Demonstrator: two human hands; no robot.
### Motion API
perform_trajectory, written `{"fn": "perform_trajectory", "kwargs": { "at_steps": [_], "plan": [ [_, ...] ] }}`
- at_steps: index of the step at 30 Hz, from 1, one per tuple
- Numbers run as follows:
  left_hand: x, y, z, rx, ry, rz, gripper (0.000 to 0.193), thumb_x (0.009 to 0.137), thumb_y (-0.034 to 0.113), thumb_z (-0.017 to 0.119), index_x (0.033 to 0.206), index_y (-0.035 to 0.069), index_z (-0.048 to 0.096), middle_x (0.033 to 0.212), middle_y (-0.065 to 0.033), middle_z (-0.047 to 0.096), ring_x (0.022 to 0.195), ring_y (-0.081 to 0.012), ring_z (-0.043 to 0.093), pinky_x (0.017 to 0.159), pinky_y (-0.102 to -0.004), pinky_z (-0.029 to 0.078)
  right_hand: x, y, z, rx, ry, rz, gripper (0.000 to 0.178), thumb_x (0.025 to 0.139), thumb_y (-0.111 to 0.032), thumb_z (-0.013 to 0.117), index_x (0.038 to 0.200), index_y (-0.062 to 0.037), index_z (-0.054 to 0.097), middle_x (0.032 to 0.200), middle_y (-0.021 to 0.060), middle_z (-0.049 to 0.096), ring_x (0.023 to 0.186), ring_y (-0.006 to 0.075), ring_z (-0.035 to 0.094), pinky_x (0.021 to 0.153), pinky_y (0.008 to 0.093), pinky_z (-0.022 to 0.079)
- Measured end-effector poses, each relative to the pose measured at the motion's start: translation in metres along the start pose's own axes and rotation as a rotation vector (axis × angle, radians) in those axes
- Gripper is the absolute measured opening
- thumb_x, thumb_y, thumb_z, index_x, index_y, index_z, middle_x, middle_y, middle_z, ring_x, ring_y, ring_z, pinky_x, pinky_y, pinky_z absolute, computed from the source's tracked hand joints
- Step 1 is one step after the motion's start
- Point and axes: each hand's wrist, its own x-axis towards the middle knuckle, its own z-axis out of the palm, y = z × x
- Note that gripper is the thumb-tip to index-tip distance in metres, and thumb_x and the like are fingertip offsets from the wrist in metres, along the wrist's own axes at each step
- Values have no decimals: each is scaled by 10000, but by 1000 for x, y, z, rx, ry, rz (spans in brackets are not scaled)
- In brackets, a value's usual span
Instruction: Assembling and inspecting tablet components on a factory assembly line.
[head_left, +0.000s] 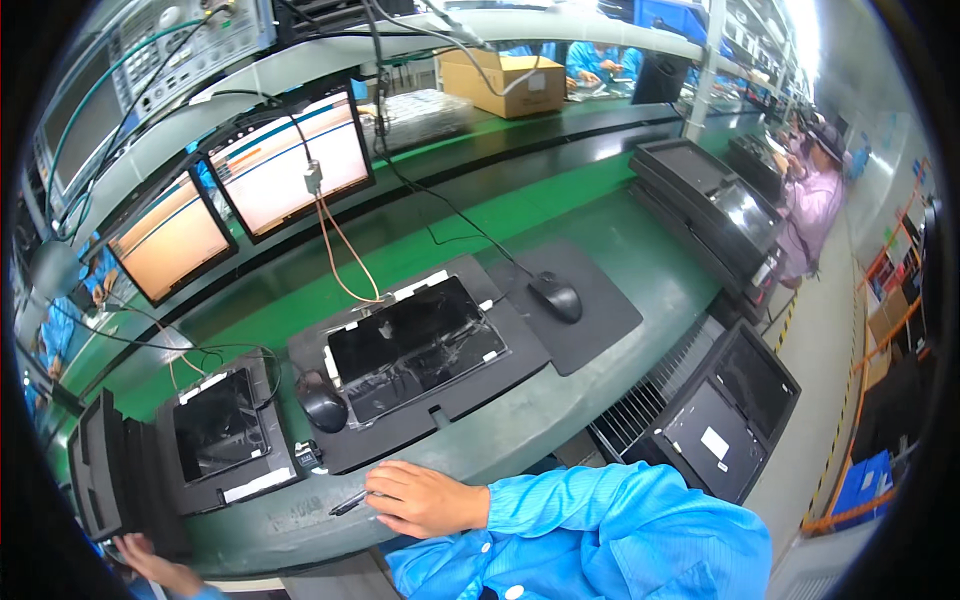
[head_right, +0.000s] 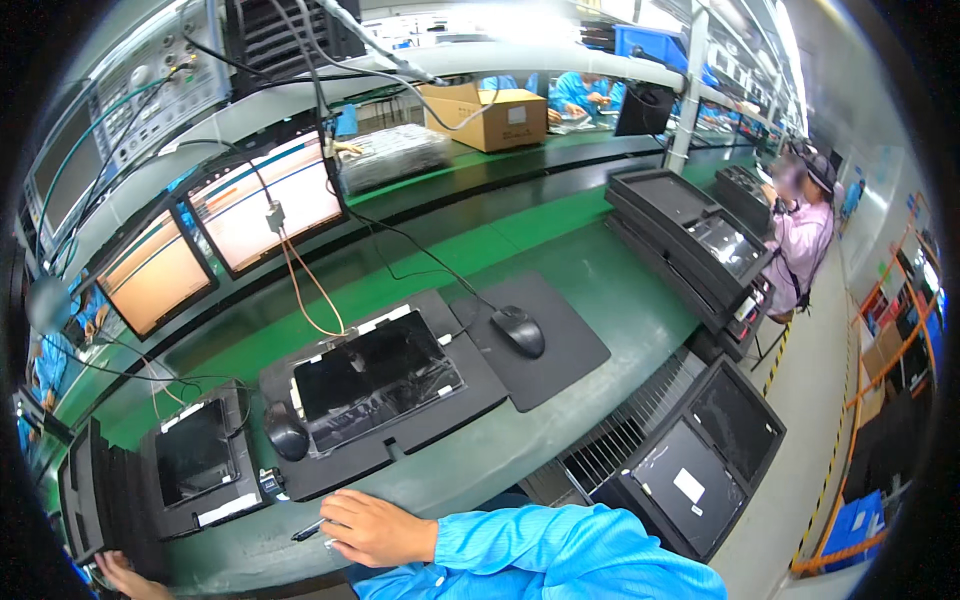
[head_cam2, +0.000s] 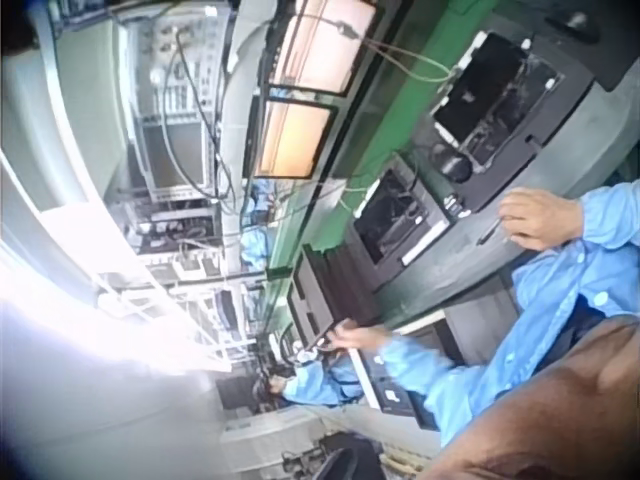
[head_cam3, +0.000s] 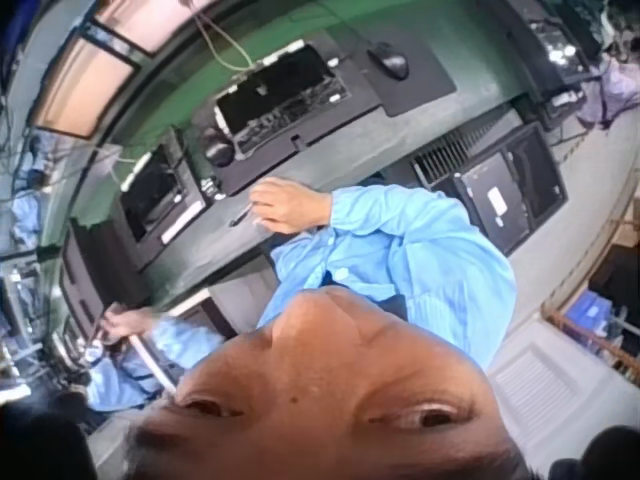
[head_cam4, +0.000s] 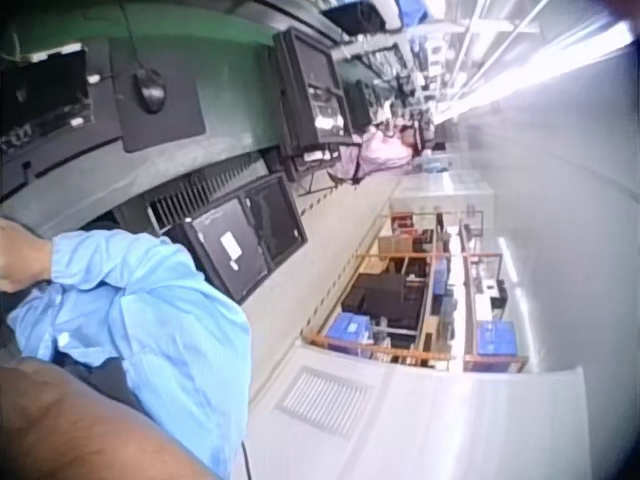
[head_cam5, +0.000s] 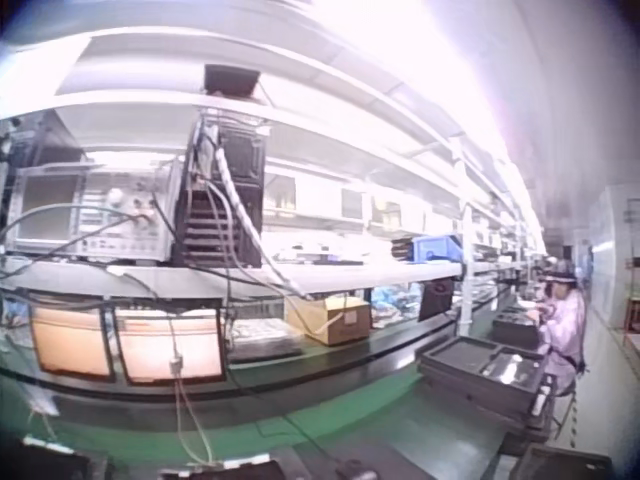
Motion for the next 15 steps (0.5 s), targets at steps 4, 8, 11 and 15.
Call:
{"fn": "perform_trajectory", "kwargs": {
  "at_steps": [4, 8, 11, 15],
  "plan": [
    [-237, 93, 52, -165, -558, 205, 269, 1067, 193, 473, 942, -13, 593, 960, -115, 587, 809, -173, 542, 765, -350, 455, -2, -5, 1, 64, 32, -45, 270, 841, -129, 723, 1051, 13, 629, 1131, 156, 589, 1127, 340, 584, 1073, 479, 451],
    [-363, 174, 86, -466, -945, -152, 211, 997, 113, 541, 800, 40, 553, 699, -65, 552, 690, -160, 525, 661, -310, 423, -30, -11, -12, 129, -12, -121, 232, 840, -124, 712, 1011, 16, 644, 1052, 162, 599, 1075, 340, 597, 1043, 473, 467],
    [-409, 188, 81, -758, -1361, -238, 166, 896, 33, 661, 750, 51, 583, 699, -103, 611, 616, -197, 600, 571, -324, 460, -73, -1, -68, 27, -92, -136, 197, 832, -133, 718, 949, 10, 652, 1026, 159, 610, 1031, 335, 614, 972, 463, 499],
    [-431, 173, 90, -704, -2122, 191, 102, 850, 52, 728, 765, 25, 678, 732, -95, 660, 637, -194, 629, 588, -322, 496, -131, 5, -145, -210, -118, 94, 156, 806, -115, 737, 907, -18, 668, 1006, 126, 633, 990, 312, 637, 884, 437, 529]
  ]
}}
